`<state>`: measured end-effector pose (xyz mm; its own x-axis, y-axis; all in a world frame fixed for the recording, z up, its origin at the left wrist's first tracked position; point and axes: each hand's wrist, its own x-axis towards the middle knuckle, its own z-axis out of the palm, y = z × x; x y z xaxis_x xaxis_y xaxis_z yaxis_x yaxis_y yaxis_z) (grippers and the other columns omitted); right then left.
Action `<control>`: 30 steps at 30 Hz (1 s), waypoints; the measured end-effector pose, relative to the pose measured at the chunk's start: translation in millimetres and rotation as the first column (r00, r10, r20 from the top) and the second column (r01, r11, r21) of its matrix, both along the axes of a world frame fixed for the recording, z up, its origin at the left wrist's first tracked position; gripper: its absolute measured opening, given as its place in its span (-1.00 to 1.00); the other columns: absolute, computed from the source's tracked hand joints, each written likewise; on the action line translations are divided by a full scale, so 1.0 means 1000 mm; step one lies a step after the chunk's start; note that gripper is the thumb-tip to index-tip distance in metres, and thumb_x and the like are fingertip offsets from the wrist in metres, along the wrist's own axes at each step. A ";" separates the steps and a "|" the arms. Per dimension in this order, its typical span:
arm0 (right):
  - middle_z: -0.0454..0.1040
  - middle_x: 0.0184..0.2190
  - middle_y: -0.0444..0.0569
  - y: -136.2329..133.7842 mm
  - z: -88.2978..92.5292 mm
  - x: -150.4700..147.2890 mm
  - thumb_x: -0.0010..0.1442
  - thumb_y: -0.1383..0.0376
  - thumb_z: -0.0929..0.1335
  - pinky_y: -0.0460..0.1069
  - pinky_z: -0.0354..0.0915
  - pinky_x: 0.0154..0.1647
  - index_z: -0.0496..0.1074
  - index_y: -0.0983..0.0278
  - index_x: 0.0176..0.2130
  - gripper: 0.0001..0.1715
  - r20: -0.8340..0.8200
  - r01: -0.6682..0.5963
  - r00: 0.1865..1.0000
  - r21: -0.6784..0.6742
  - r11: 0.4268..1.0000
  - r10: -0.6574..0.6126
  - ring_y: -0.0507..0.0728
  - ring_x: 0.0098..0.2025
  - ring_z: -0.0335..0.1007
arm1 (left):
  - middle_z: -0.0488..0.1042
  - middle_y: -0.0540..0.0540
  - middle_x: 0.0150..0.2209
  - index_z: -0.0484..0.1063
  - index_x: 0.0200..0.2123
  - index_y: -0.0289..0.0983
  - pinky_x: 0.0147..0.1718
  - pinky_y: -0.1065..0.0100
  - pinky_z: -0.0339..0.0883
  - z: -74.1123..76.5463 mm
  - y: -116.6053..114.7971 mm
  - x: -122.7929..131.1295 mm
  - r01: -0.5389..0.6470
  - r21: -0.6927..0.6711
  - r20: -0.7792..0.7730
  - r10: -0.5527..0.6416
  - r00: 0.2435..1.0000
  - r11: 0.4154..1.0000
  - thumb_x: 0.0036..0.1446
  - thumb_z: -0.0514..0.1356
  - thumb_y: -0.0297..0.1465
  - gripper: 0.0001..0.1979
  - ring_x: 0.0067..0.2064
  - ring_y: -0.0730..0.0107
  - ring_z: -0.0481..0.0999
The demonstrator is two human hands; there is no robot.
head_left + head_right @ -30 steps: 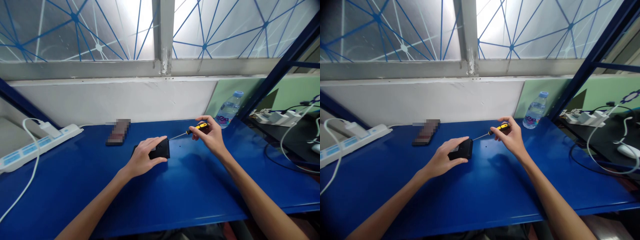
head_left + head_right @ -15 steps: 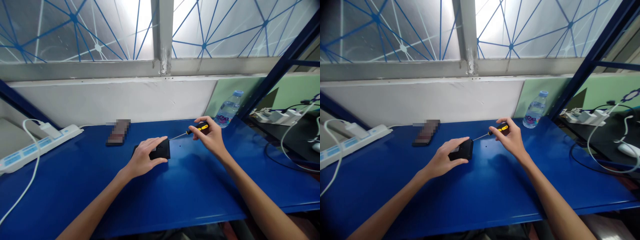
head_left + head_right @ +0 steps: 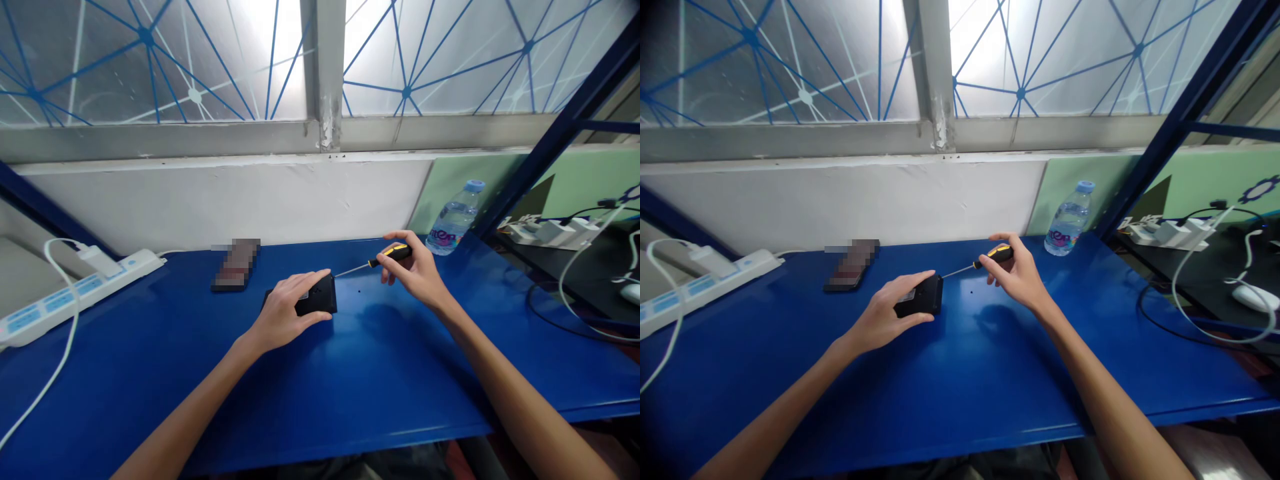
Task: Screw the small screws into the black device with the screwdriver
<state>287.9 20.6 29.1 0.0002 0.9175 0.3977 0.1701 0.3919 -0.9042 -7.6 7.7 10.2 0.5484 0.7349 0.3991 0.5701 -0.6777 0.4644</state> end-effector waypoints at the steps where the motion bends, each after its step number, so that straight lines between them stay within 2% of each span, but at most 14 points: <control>1: 0.56 -0.39 -0.16 0.000 0.000 0.000 0.18 0.02 0.55 -0.03 0.40 -0.59 0.32 0.20 0.04 -0.40 -0.025 -0.029 0.999 -0.002 1.000 0.029 0.08 -0.57 0.52 | 0.47 -0.17 0.31 0.22 0.41 0.02 0.26 -0.18 0.34 0.000 0.000 0.000 -0.001 0.003 -0.003 0.001 1.000 1.000 0.27 0.38 -0.19 -0.29 0.33 -0.06 0.44; 3: 0.55 -0.36 -0.16 0.000 0.002 -0.001 0.13 0.02 0.57 -0.03 0.40 -0.61 0.33 0.20 0.01 -0.38 -0.052 -0.036 0.998 0.010 0.999 0.037 0.08 -0.58 0.52 | 0.47 -0.17 0.31 0.22 0.42 0.02 0.25 -0.17 0.35 -0.001 0.001 0.000 0.001 0.010 -0.009 -0.001 1.000 1.000 0.26 0.39 -0.20 -0.27 0.33 -0.06 0.44; 8: 0.47 -0.53 -0.24 0.000 0.003 -0.001 0.07 0.02 0.61 -0.07 0.28 -0.70 0.39 0.22 -0.15 -0.46 0.003 0.086 0.996 0.029 0.996 -0.087 0.03 -0.70 0.40 | 0.48 -0.17 0.30 0.21 0.42 0.01 0.25 -0.14 0.35 -0.001 0.000 0.001 0.015 0.044 -0.018 -0.014 1.000 0.999 0.26 0.39 -0.21 -0.26 0.32 -0.05 0.46; 13: 0.57 -0.32 -0.14 0.001 0.002 -0.001 0.07 0.01 0.60 -0.04 0.42 -0.62 0.34 0.19 -0.05 -0.37 -0.071 -0.029 0.997 0.004 1.000 0.029 0.07 -0.58 0.53 | 0.48 -0.18 0.30 0.23 0.42 0.00 0.24 -0.12 0.36 0.000 -0.001 0.000 0.000 0.042 -0.028 0.002 1.000 0.999 0.26 0.39 -0.20 -0.27 0.31 -0.05 0.46; 15: 0.56 -0.36 -0.16 0.001 0.002 -0.001 0.04 0.02 0.62 -0.04 0.40 -0.64 0.35 0.20 -0.07 -0.37 -0.085 -0.028 0.996 0.014 1.000 0.029 0.06 -0.62 0.50 | 0.49 -0.18 0.30 0.23 0.42 0.00 0.25 -0.12 0.35 0.000 -0.001 0.000 0.003 0.042 -0.027 -0.002 1.000 0.999 0.26 0.38 -0.20 -0.28 0.32 -0.05 0.45; 19: 0.53 -0.50 -0.21 -0.001 0.001 -0.003 -0.01 0.02 0.64 -0.06 0.30 -0.70 0.39 0.20 -0.12 -0.38 -0.056 0.064 0.996 0.035 0.997 -0.062 0.05 -0.70 0.42 | 0.49 -0.18 0.29 0.23 0.41 0.00 0.24 -0.10 0.34 -0.001 -0.001 0.001 0.012 0.050 -0.022 -0.011 1.000 0.999 0.27 0.39 -0.21 -0.29 0.32 -0.04 0.45; 22: 0.54 -0.52 -0.20 -0.002 -0.001 -0.004 0.03 0.00 0.62 -0.05 0.34 -0.67 0.40 0.19 -0.11 -0.40 -0.012 0.109 0.994 0.049 0.993 -0.109 0.07 -0.68 0.44 | 0.49 -0.18 0.29 0.22 0.42 0.01 0.23 -0.10 0.34 -0.003 0.000 0.001 0.010 0.055 -0.035 -0.008 0.999 0.998 0.26 0.39 -0.19 -0.27 0.32 -0.05 0.45; 27: 0.45 -0.60 -0.24 0.000 -0.003 0.003 0.16 0.09 0.53 -0.04 0.29 -0.63 0.37 0.16 -0.22 -0.66 0.063 0.234 0.968 0.121 0.965 -0.243 0.08 -0.67 0.40 | 0.50 -0.21 0.29 0.19 0.43 -0.02 0.22 -0.11 0.31 -0.010 0.003 0.000 0.019 0.074 -0.094 -0.012 0.995 0.997 0.25 0.40 -0.20 -0.24 0.31 -0.07 0.46; 30: 0.37 -0.63 -0.26 0.003 -0.003 0.012 0.11 0.19 0.49 -0.04 0.21 -0.61 0.34 0.15 -0.33 -0.75 0.190 0.347 0.904 0.194 0.917 -0.383 0.06 -0.66 0.32 | 0.50 -0.21 0.28 0.17 0.45 -0.02 0.23 -0.11 0.28 -0.014 0.005 -0.002 0.022 0.075 -0.135 -0.012 0.991 0.997 0.27 0.39 -0.19 -0.23 0.30 -0.07 0.46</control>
